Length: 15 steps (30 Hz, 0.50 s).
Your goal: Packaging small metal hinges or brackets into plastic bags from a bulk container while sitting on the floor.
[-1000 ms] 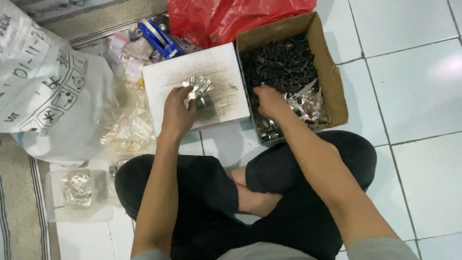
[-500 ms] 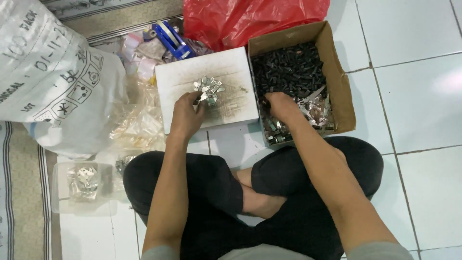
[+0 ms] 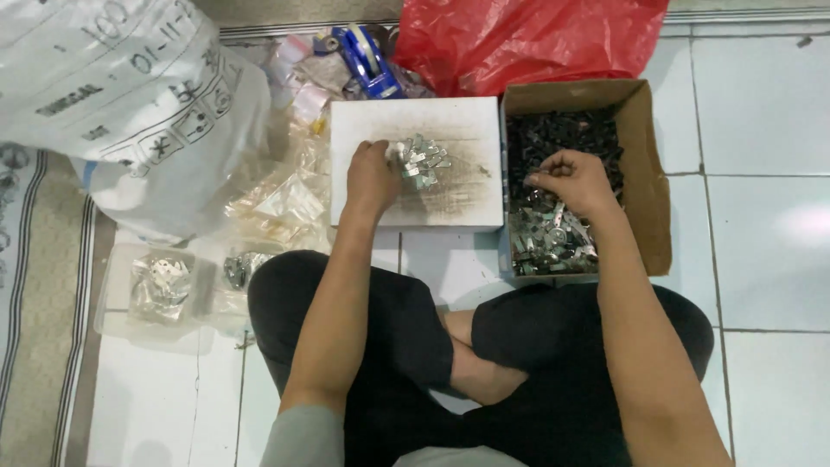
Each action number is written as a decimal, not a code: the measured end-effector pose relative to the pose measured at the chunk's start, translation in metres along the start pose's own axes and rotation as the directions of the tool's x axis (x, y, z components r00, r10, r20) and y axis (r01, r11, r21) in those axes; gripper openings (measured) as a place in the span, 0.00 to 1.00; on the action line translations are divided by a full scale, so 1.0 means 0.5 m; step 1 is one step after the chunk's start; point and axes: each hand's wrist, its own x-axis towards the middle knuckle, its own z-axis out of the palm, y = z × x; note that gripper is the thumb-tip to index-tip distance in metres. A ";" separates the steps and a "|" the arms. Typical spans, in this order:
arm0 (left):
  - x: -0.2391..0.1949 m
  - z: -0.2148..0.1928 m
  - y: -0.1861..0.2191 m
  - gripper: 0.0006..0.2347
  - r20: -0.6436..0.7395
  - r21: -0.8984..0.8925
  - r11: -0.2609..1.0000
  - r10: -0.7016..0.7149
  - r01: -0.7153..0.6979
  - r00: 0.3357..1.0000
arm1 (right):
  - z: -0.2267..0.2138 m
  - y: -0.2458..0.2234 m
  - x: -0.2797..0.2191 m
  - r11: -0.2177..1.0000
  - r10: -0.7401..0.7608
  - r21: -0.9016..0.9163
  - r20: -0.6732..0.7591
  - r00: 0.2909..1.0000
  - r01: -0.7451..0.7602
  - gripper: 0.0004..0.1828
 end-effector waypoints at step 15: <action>0.010 0.025 0.000 0.23 0.087 -0.009 0.999 0.050 -0.049 0.995 | 0.323 -0.031 0.182 0.891 -0.262 -0.371 0.049 0.964 0.261 0.19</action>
